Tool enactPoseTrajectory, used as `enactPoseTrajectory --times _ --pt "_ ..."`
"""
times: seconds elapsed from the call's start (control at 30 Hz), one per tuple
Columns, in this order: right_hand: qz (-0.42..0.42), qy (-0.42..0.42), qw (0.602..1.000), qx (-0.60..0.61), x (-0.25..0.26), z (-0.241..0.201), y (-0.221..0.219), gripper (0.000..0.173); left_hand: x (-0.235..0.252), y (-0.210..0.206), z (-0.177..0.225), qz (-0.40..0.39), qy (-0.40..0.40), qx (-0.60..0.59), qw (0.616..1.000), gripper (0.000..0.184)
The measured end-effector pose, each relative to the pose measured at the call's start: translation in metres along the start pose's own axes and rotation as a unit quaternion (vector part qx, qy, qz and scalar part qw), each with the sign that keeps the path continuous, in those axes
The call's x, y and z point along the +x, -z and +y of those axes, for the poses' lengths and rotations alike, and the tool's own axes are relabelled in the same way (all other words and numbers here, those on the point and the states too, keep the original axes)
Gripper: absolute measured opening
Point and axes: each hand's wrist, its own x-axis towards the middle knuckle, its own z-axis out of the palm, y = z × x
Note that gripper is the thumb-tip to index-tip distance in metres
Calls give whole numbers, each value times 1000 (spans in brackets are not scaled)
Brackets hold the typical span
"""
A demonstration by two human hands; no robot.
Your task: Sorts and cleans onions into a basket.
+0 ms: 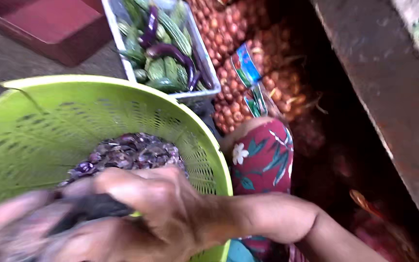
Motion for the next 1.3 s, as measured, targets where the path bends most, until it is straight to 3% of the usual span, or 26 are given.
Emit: enactPoseTrajectory --times 0.1,0.23,0.43,0.57,0.67,0.73,0.93,1.1,1.3 --pt "10 45 999 -3 4 2 5 36 8 -4 -7 -34 -2 -40 999 31" --pt "-13 60 998 -25 5 10 10 54 8 -18 0 -30 -32 -61 997 35" --pt "-144 25 984 104 6 4 17 49 10 -20 8 33 -105 -1 994 35" --pt "-88 9 988 123 5 -3 23 47 9 -16 19 53 -131 150 978 57" --pt "-54 -34 985 161 9 -5 30 29 10 -14 12 58 -196 286 936 41" --pt "-54 -49 982 174 10 -4 34 37 11 -14 9 53 -241 356 902 33" --pt "-68 -31 987 143 6 -1 33 30 11 -17 6 104 -274 479 827 40" --pt "-37 -57 981 181 3 -3 31 25 13 -13 3 67 -279 442 850 34" --pt "43 -1 993 111 2 3 22 21 15 -9 2 42 -293 465 835 36"
